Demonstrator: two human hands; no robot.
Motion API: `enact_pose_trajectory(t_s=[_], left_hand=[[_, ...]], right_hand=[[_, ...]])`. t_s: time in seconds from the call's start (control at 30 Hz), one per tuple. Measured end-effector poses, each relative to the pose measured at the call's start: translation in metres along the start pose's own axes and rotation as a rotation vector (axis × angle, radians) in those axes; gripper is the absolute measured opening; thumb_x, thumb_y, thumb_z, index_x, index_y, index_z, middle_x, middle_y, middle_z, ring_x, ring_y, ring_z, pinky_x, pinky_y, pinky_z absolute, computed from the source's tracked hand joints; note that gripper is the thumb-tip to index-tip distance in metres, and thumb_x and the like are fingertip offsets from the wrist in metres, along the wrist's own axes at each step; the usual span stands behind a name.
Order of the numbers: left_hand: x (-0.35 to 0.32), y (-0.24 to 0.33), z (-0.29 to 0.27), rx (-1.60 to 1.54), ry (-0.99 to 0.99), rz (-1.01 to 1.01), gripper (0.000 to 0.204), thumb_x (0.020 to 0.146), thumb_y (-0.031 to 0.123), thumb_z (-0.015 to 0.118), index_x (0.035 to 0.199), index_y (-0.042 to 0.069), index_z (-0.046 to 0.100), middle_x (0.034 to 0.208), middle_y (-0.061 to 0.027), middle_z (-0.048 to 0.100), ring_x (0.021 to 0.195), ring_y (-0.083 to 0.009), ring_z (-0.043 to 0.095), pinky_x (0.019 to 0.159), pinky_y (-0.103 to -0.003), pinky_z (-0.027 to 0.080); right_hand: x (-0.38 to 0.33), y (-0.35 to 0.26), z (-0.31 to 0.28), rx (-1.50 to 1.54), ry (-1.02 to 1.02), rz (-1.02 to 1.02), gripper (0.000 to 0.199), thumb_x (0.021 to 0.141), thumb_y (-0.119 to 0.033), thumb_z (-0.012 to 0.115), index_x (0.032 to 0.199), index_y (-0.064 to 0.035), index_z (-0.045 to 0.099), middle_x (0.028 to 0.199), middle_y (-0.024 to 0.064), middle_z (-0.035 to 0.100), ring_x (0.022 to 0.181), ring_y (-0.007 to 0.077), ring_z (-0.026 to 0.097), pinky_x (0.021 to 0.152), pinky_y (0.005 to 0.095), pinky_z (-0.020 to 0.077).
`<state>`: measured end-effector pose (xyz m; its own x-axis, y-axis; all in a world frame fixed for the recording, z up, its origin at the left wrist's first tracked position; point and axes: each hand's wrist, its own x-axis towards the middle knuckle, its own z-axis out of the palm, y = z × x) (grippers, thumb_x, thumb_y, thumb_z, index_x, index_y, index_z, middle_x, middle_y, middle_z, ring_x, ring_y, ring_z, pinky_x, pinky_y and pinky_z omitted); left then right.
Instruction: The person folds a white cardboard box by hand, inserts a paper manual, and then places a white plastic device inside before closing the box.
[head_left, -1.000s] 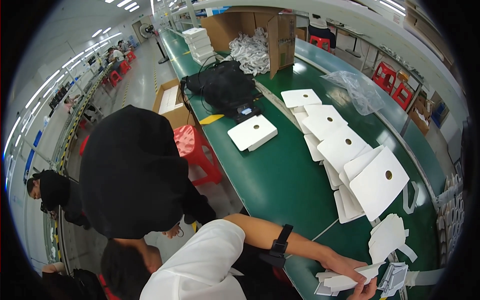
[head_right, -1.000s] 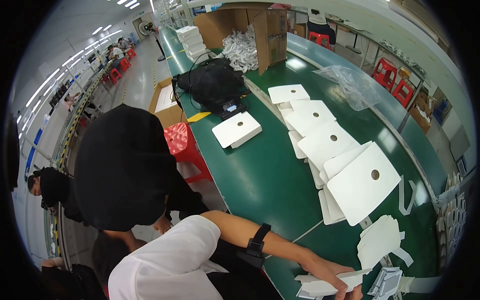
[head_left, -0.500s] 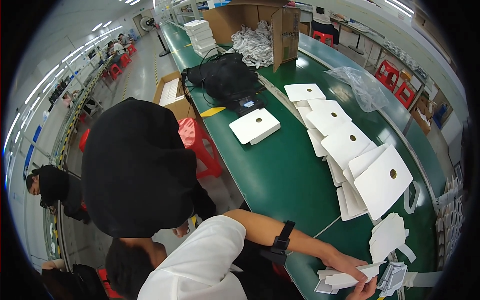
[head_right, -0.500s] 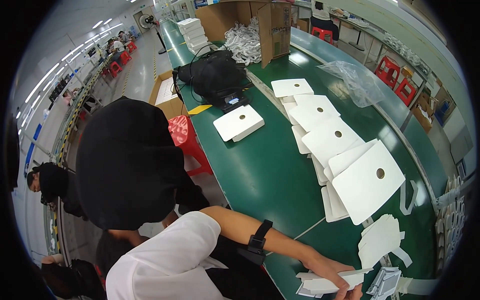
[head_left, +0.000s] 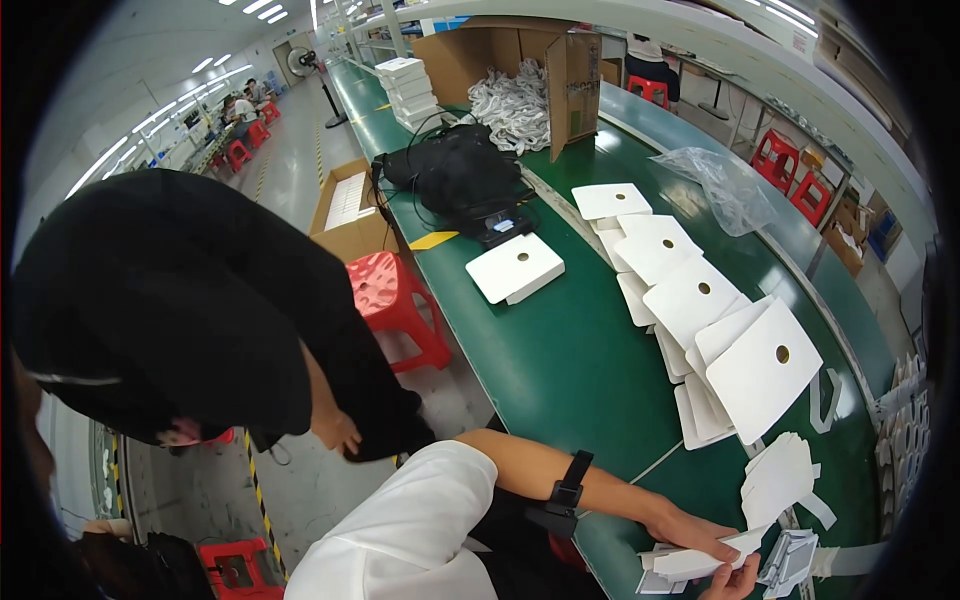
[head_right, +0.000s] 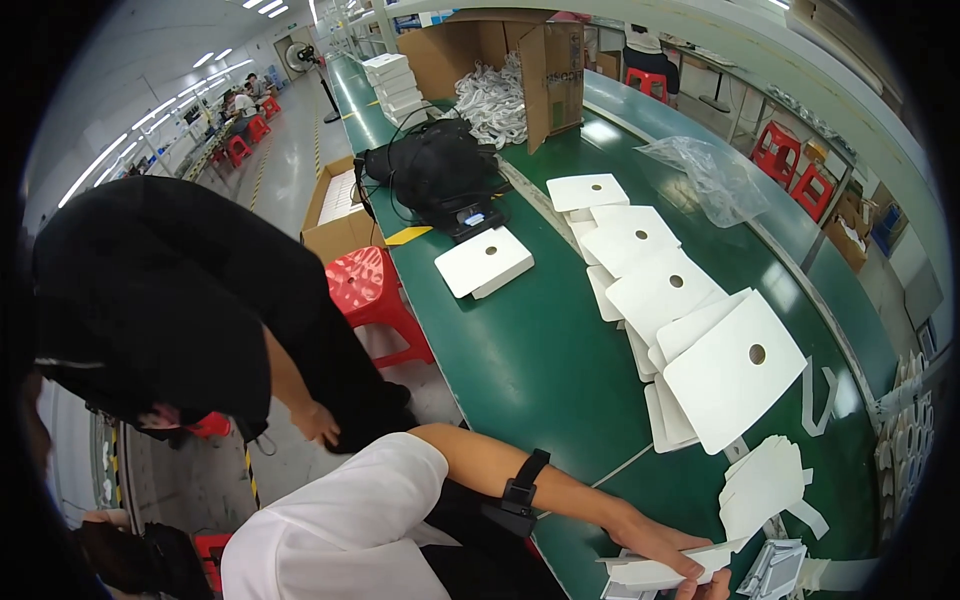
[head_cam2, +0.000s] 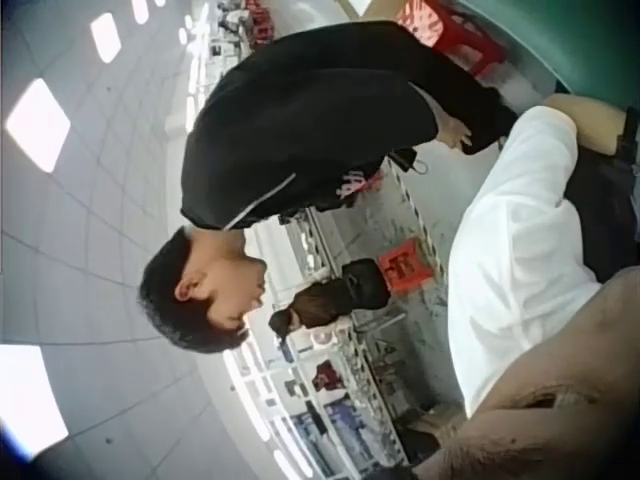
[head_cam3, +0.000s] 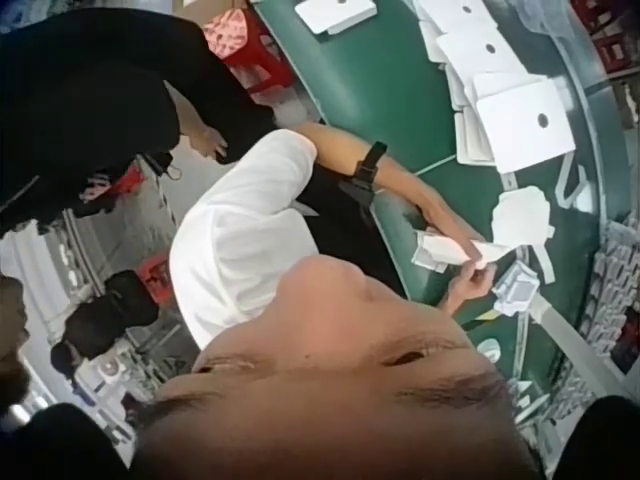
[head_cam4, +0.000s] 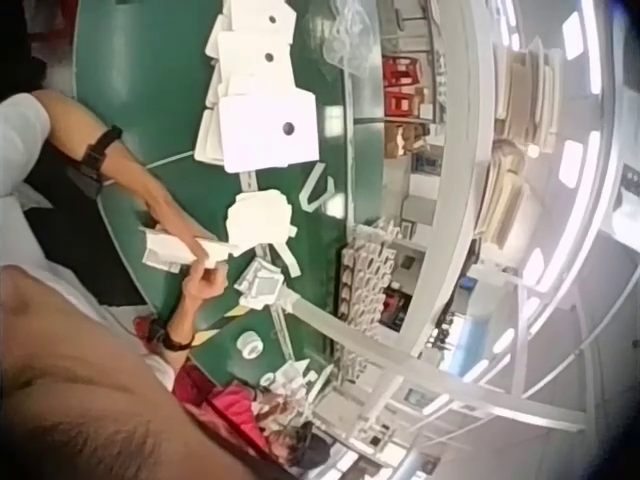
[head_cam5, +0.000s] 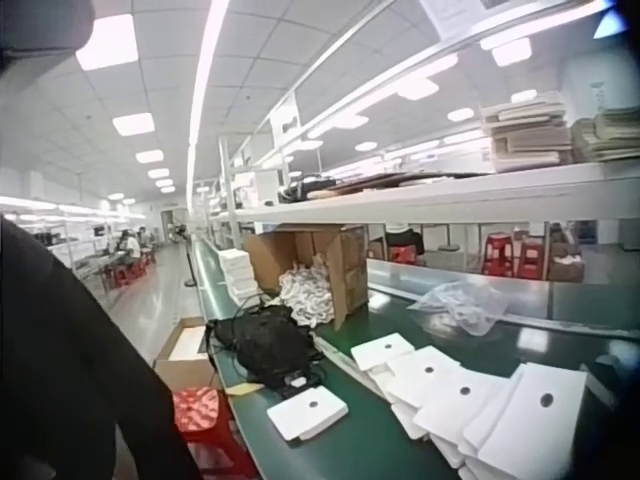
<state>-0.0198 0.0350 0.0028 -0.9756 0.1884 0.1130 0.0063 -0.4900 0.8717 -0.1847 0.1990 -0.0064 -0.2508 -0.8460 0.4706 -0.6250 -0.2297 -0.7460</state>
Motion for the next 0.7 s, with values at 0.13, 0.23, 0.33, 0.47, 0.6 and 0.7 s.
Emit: enact_pose_trajectory(t_s=[0.13,0.23,0.33,0.47,0.6,0.7], left_hand=[[-0.002,-0.004,0.004,-0.071,-0.031,0.024,0.078,0.096,0.064,0.055,0.142,0.006,0.032,0.125,-0.0086,0.046,0.121,-0.0202,0.043,0.103,-0.036,0.038],[-0.004,-0.012,0.003,-0.105,-0.048,0.069,0.08,0.095,0.066,0.054,0.143,0.006,0.031,0.125,-0.0081,0.046,0.121,-0.0198,0.043,0.103,-0.036,0.039],[-0.002,-0.021,-0.001,-0.085,-0.117,0.116,0.078,0.098,0.063,0.053,0.15,0.011,0.026,0.131,-0.0079,0.047,0.116,-0.0199,0.054,0.093,-0.036,0.051],[-0.004,-0.005,0.007,0.042,0.074,0.179,0.088,0.092,0.058,0.065,0.152,0.007,0.026,0.137,-0.0064,0.046,0.128,-0.0175,0.044,0.104,-0.038,0.042],[0.006,-0.066,-0.041,-0.481,0.082,0.117,0.063,0.099,0.034,0.06,0.15,0.005,0.035,0.119,-0.0196,0.066,0.099,-0.0343,0.07,0.089,-0.05,0.058],[-0.064,-0.07,-0.093,-1.049,0.138,-0.062,0.076,0.096,0.056,0.042,0.151,0.003,0.039,0.148,-0.0177,0.05,0.135,-0.0365,0.048,0.115,-0.053,0.036]], right_hand=[[-0.006,-0.003,-0.001,0.057,0.009,0.145,0.027,0.093,-0.02,0.07,0.102,0.0025,0.058,0.076,0.0041,0.058,0.064,0.0109,0.048,0.054,0.0264,0.0396],[-0.008,-0.014,0.002,0.117,-0.003,0.226,0.026,0.092,-0.018,0.07,0.105,0.0024,0.059,0.08,0.0051,0.059,0.067,0.0116,0.05,0.057,0.0265,0.0418],[-0.001,-0.024,0.011,0.155,-0.014,0.222,0.028,0.091,-0.016,0.07,0.109,0.0026,0.059,0.084,0.0066,0.06,0.07,0.0122,0.052,0.06,0.0271,0.0442],[0.009,-0.021,0.017,0.103,0.163,-0.087,0.035,0.092,-0.02,0.073,0.118,0.0001,0.061,0.091,0.0064,0.062,0.077,0.0121,0.053,0.066,0.0273,0.0451],[0.032,-0.038,0.024,0.049,0.386,0.224,0.059,0.077,-0.029,0.078,0.123,0.0003,0.054,0.124,0.0138,0.053,0.118,0.027,0.053,0.105,0.0401,0.0405],[0.03,-0.006,0.042,0.125,0.14,0.205,0.061,0.087,-0.025,0.075,0.14,-0.0056,0.05,0.13,0.0092,0.052,0.115,0.0229,0.054,0.099,0.0372,0.0467]])
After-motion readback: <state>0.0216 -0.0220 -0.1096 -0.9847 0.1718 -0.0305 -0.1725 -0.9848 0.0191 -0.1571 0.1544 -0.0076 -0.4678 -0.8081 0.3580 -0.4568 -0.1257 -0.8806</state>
